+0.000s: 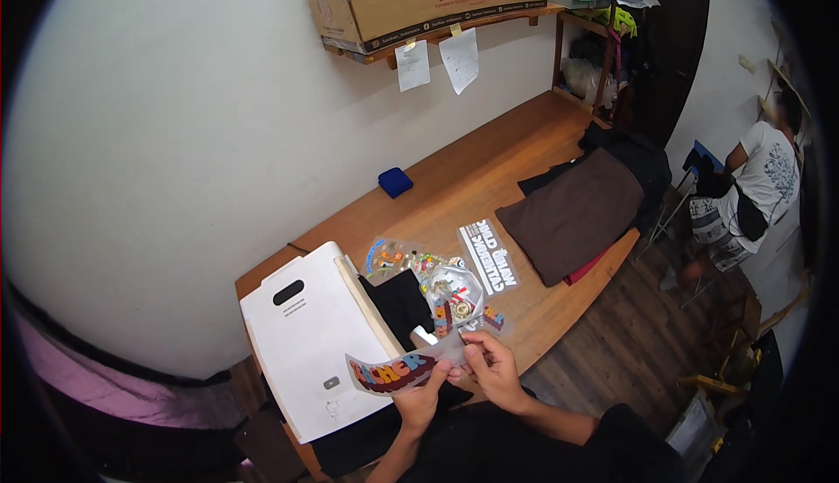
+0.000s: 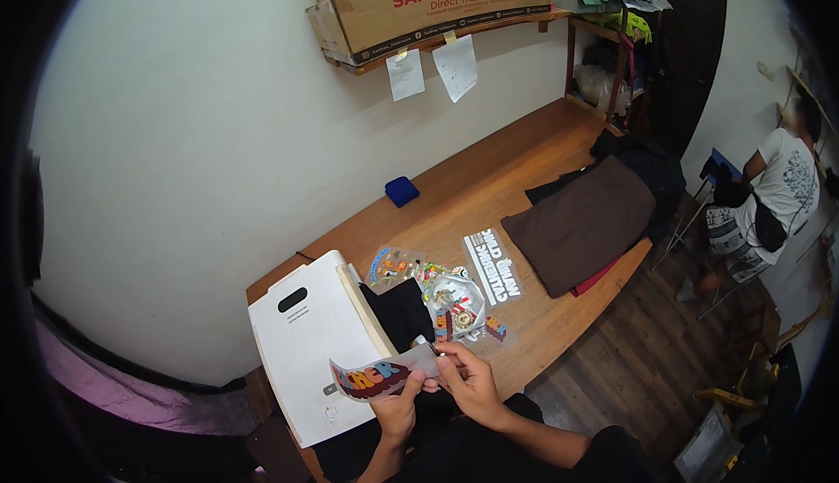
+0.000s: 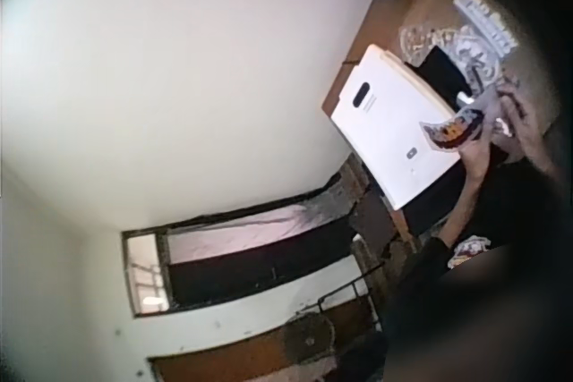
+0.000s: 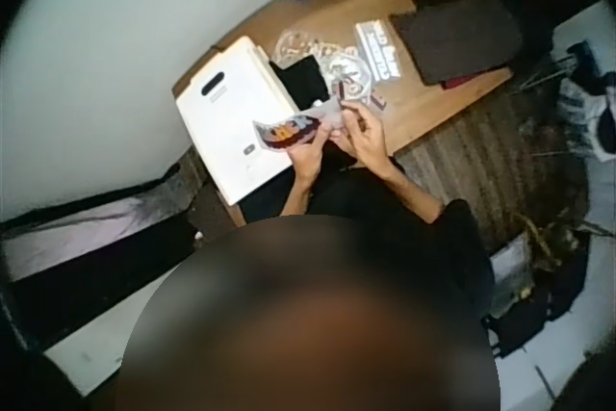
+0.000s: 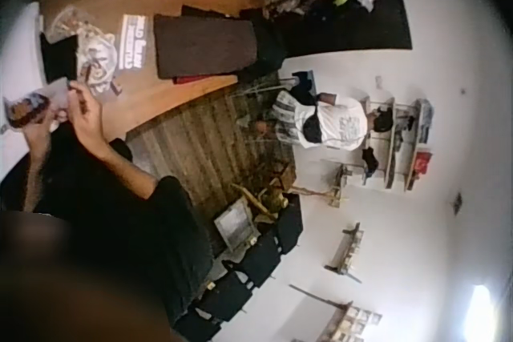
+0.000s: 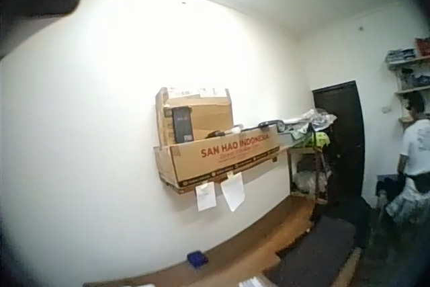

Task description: Cutting out a printed graphic from a sheet using scissors.

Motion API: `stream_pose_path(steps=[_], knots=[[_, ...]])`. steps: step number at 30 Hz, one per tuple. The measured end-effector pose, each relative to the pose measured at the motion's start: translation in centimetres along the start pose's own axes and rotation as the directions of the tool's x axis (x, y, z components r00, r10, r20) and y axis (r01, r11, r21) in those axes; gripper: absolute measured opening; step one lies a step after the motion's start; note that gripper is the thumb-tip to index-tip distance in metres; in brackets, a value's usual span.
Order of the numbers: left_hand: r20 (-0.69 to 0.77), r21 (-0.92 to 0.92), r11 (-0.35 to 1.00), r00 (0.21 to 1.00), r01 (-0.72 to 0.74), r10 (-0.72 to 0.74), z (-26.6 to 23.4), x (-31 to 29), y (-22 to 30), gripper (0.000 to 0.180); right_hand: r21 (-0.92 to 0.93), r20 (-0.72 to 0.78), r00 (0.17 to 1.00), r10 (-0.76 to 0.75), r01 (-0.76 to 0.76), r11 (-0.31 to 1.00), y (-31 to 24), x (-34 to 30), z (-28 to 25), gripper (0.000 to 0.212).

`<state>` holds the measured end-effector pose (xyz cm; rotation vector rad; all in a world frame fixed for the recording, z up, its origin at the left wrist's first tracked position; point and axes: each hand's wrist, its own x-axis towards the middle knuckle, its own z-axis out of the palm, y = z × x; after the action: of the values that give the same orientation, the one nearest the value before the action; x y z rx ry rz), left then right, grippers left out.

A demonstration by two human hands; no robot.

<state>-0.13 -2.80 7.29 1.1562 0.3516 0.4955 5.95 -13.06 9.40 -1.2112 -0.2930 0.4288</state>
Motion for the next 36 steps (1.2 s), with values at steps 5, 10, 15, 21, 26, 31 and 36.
stream_pose_path(steps=[5,10,15,21,26,31,36], knots=[[0.007,0.006,1.0,1.0,-0.014,0.014,-0.1,0.0,-0.2,0.017,0.017,-0.009,1.0,-0.006,0.006,1.0,0.2,0.2,0.0,0.018],[-0.03,-0.018,1.0,1.0,0.004,-0.004,0.6,0.1,0.6,0.011,0.002,0.007,0.999,-0.048,0.048,0.999,0.6,0.4,-0.1,0.018],[-0.054,-0.045,0.999,0.998,0.01,-0.012,0.5,0.1,0.6,0.013,0.067,0.055,0.998,0.008,-0.011,0.998,0.7,0.5,-1.4,0.02],[-0.061,-0.069,0.998,0.998,0.006,-0.01,0.1,0.4,0.3,0.019,0.067,0.065,0.998,-0.012,0.007,0.998,2.1,-0.3,-2.2,0.022],[-0.066,-0.072,0.997,0.998,-0.012,0.007,0.3,0.3,0.2,0.02,-0.06,0.082,0.996,-0.022,0.026,0.998,2.5,-0.9,-2.3,0.023],[-0.069,-0.036,0.999,0.997,-0.019,0.016,0.3,0.3,0.1,0.019,-0.1,0.092,0.994,-0.054,0.063,0.993,1.9,-0.6,-1.8,0.022],[-0.107,-0.053,0.998,0.994,-0.027,0.021,0.3,0.4,0.0,0.023,-0.102,0.098,0.994,-0.049,0.059,0.993,2.7,-1.1,-1.9,0.023]])
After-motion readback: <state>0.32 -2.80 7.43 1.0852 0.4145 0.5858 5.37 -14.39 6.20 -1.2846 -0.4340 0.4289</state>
